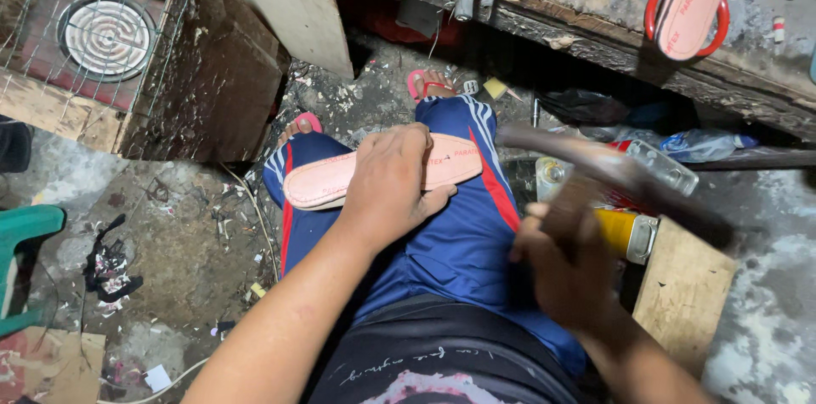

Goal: The person sits on the floor with a shoe upper and wooden last on their lap. They hammer the insole and upper, pull and press the upper edges over the last by hand, use pincers to grip and tuck the material, then hammer the sole area to set the shoe shape.

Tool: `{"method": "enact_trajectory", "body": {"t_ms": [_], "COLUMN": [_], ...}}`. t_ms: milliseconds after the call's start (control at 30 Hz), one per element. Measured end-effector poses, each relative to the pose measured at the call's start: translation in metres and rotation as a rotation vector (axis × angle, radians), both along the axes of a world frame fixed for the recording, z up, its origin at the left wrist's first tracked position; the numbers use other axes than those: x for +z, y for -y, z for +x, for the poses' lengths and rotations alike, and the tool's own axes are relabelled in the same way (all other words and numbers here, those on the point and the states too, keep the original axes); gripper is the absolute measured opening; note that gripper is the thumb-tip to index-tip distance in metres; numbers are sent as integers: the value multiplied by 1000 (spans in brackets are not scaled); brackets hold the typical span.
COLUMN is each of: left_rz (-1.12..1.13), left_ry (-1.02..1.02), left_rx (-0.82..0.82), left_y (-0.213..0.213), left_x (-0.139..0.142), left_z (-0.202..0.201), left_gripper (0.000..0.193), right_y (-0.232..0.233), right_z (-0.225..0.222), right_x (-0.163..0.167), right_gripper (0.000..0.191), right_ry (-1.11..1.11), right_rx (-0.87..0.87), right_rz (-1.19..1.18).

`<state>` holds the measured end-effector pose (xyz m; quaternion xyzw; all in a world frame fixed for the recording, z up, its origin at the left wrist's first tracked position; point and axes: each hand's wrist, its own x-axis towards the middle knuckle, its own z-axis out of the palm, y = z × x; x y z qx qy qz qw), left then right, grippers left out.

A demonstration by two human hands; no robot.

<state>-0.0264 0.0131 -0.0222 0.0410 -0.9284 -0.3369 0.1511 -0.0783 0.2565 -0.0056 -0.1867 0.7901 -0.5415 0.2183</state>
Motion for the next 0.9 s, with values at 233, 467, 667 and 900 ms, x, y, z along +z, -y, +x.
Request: {"method": "enact_trajectory", "body": {"t_ms": [233,467,667,900], "left_rz": [17,2,-121,-399], "left_ry": [34,11,-41,326], "left_rx": [11,-1,-7,-12], "left_y": [-1,-3,-2,2], "left_x": [0,-3,-6,6], "left_z": [1,3,8,5], "left_gripper": [63,63,69,73], "right_y": [5,9,-3,-20], "right_z": [4,-5,-2,-9], "right_x": [21,7,-10,-24], "right_gripper": [28,15,20,23], "right_ry": [152,-500,323,337], "right_rx": [22,216,-111,-179], "right_rz": [171,244,153,-11]}}
